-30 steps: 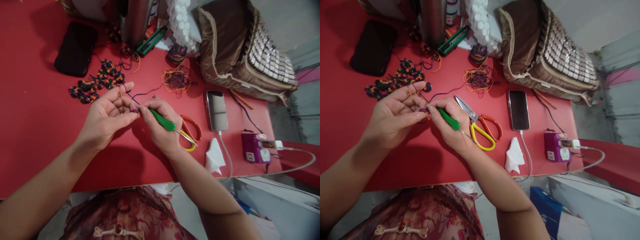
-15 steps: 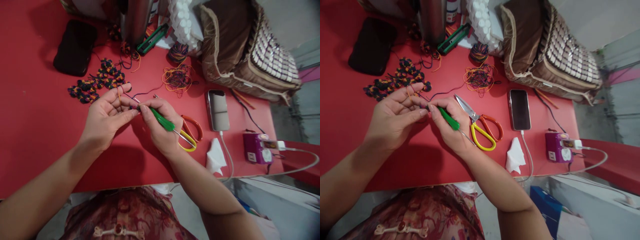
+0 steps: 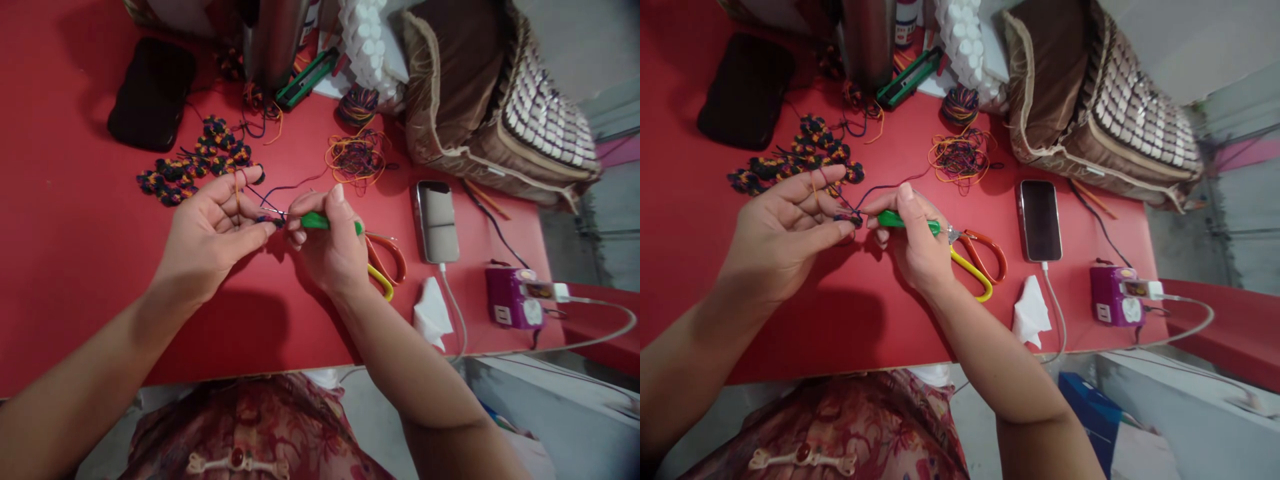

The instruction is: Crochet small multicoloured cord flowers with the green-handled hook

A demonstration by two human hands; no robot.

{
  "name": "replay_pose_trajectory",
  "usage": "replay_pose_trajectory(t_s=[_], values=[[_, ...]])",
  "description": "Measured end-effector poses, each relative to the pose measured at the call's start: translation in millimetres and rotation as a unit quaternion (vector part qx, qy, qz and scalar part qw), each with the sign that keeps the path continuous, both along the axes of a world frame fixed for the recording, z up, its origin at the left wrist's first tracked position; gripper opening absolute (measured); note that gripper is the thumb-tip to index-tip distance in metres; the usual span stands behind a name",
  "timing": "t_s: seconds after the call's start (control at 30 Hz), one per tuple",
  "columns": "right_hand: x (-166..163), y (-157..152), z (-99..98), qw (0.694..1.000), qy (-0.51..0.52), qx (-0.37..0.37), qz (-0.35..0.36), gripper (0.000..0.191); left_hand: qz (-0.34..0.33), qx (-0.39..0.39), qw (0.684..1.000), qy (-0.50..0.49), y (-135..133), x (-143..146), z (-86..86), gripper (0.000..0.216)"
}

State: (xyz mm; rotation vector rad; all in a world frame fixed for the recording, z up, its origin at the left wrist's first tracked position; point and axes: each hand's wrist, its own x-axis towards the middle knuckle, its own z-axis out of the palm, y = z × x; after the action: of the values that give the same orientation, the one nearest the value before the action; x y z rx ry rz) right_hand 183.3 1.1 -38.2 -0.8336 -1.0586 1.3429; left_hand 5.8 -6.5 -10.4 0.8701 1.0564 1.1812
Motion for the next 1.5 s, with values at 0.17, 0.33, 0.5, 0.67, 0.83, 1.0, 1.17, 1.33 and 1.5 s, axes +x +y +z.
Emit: replay_pose_trajectory(t_s=[0.17, 0.33, 0.5, 0.67, 0.83, 1.0, 1.17, 1.33, 1.5], values=[[3, 7, 1.8, 1.0, 0.009, -0.005, 0.017, 0.068, -0.004, 0.004, 0.999, 0.041, -2, 3, 8.7, 0.063], [4, 5, 9.1, 1.0, -0.026, -0.002, -0.014, 0.073, 0.005, -0.007, 0.998, 0.067, -5, 4, 15.8, 0.066], [8, 1, 7.2, 0.995, -0.069, 0.042, -0.051, 0.074, 0.031, -0.007, 0.995, 0.09, -8, 5, 18.0, 0.065], [11, -1, -0.5, 0.986, -0.099, 0.108, -0.078, 0.064, 0.058, 0.021, 0.994, 0.091, -7, 6, 12.4, 0.059], [10, -5, 4.4, 0.981, -0.131, 0.112, -0.089, 0.055, 0.086, 0.041, 0.992, 0.077, -7, 8, 8.4, 0.061], [10, -6, 4.6, 0.973, -0.152, 0.149, -0.09, 0.056, 0.069, 0.038, 0.994, 0.078, -8, 7, 10.3, 0.065], [9, -5, 0.9, 0.978, -0.125, 0.147, -0.081, 0.055, 0.086, 0.028, 0.994, 0.061, -7, 7, 7.7, 0.066], [8, -5, 1.2, 0.977, -0.132, 0.146, -0.082, 0.054, 0.099, 0.042, 0.992, 0.063, -7, 9, 6.0, 0.063], [8, -6, 1.3, 0.971, -0.157, 0.159, -0.09, 0.055, 0.084, 0.046, 0.992, 0.077, -9, 8, 7.4, 0.057]])
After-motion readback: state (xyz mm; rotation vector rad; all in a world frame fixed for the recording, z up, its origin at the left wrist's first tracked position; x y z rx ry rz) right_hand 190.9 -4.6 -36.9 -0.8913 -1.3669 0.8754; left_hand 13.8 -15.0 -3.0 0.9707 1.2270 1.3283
